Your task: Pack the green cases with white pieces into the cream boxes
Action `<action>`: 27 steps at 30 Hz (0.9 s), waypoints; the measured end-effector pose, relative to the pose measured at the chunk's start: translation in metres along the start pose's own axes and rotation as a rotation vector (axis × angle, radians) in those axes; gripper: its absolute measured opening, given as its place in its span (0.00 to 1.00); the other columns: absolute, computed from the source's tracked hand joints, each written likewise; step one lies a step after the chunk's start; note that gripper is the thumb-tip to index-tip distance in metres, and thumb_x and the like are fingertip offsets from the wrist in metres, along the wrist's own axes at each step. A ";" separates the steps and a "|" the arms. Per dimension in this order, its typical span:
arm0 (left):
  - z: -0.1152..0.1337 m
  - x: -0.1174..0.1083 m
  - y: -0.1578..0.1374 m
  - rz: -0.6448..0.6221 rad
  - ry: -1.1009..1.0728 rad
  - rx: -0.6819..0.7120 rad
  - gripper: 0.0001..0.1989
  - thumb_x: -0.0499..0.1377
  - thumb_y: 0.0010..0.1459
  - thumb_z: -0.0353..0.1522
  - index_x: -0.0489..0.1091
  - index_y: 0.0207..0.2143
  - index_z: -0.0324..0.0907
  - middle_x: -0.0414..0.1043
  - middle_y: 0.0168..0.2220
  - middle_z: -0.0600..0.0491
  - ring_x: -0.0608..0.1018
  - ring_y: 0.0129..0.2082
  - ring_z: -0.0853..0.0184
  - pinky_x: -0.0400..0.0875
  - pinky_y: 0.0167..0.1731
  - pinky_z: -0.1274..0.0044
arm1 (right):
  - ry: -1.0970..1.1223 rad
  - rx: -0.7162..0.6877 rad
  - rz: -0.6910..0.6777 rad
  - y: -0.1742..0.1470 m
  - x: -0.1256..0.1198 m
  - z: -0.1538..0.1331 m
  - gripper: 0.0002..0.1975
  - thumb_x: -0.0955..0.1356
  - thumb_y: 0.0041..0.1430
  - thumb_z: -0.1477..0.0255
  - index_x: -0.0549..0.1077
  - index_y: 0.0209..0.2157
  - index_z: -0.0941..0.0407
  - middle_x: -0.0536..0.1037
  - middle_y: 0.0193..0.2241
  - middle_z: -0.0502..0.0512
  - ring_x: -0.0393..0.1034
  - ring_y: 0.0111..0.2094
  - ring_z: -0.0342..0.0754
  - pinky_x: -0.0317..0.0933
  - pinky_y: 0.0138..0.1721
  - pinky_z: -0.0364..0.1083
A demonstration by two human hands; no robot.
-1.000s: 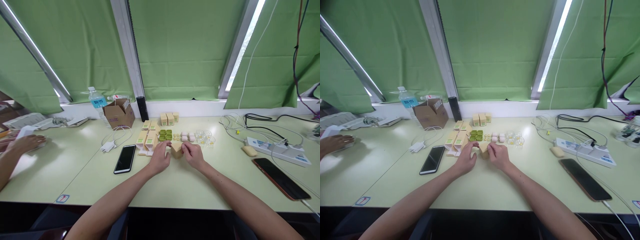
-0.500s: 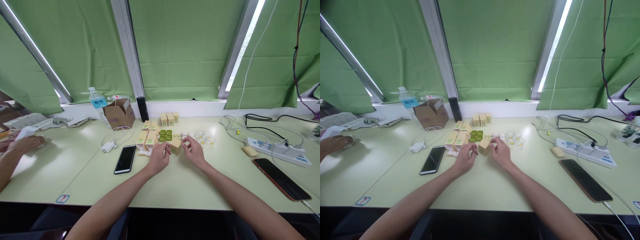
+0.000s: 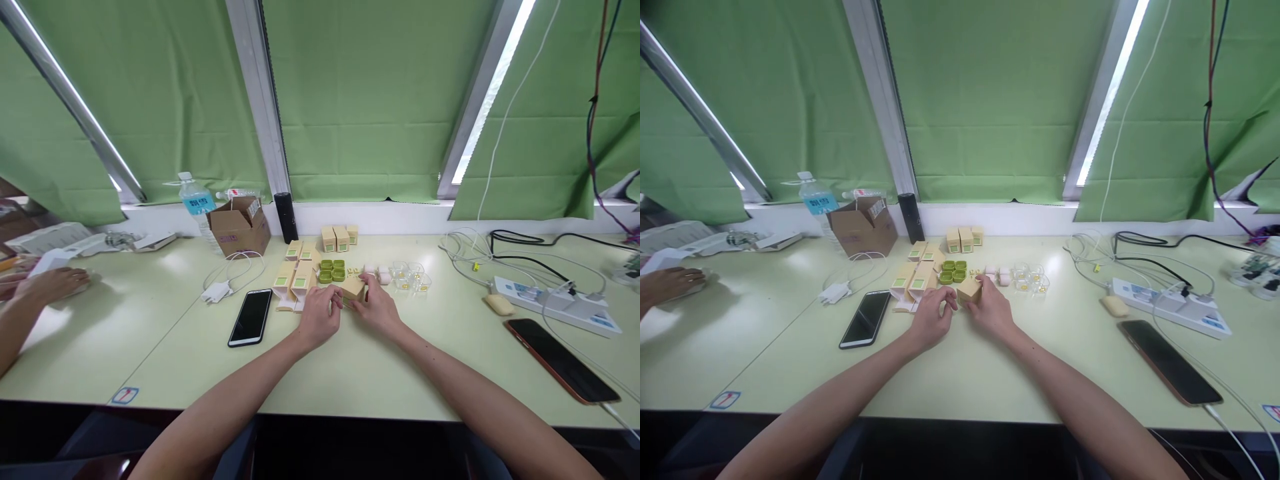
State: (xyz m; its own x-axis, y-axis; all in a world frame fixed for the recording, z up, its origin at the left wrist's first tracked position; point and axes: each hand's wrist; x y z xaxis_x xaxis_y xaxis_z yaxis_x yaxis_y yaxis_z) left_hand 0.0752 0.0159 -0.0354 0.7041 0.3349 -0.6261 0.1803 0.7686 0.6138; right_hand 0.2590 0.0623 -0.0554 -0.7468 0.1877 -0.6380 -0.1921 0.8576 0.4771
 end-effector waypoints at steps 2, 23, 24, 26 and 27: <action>-0.001 0.001 -0.001 0.000 0.003 0.009 0.15 0.52 0.50 0.19 0.65 0.37 0.45 0.77 0.28 0.57 0.78 0.30 0.63 0.66 0.41 0.68 | 0.042 0.025 -0.039 0.003 -0.001 0.000 0.28 0.73 0.52 0.74 0.64 0.54 0.50 0.80 0.44 0.56 0.74 0.31 0.48 0.60 0.28 0.45; -0.001 0.004 -0.001 0.018 -0.010 0.040 0.17 0.52 0.50 0.19 0.63 0.40 0.46 0.77 0.30 0.57 0.80 0.35 0.61 0.66 0.43 0.65 | 0.050 0.402 -0.038 0.205 0.013 0.078 0.25 0.74 0.50 0.81 0.75 0.52 0.57 0.77 0.46 0.62 0.73 0.43 0.51 0.69 0.40 0.46; -0.001 0.004 -0.002 0.012 -0.010 0.039 0.17 0.52 0.50 0.19 0.63 0.40 0.46 0.77 0.30 0.57 0.80 0.35 0.61 0.66 0.43 0.65 | 0.052 0.407 -0.047 0.205 0.017 0.081 0.25 0.73 0.51 0.81 0.75 0.53 0.57 0.78 0.44 0.61 0.74 0.43 0.51 0.69 0.41 0.46; 0.000 0.004 -0.002 0.002 -0.008 0.039 0.17 0.52 0.51 0.19 0.64 0.40 0.46 0.77 0.30 0.57 0.80 0.35 0.61 0.65 0.43 0.65 | 0.058 0.413 -0.058 0.206 0.023 0.086 0.25 0.72 0.54 0.80 0.74 0.55 0.57 0.79 0.41 0.58 0.75 0.42 0.50 0.70 0.43 0.46; 0.001 0.004 -0.002 -0.001 -0.006 0.040 0.17 0.52 0.51 0.19 0.64 0.40 0.46 0.77 0.30 0.57 0.80 0.35 0.61 0.65 0.43 0.65 | 0.060 0.416 -0.058 0.205 0.026 0.088 0.25 0.72 0.56 0.80 0.73 0.56 0.57 0.80 0.41 0.58 0.75 0.41 0.49 0.70 0.44 0.46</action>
State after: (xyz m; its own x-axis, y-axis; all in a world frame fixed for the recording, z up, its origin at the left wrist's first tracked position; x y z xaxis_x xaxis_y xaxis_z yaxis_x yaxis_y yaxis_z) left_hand 0.0782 0.0154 -0.0390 0.7081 0.3304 -0.6240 0.2083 0.7467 0.6317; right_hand 0.2559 0.2852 -0.0270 -0.7807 0.1158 -0.6140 0.0292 0.9884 0.1493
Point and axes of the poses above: each hand's wrist, its own y-axis towards the middle knuckle, its own x-axis out of the palm, z = x × y
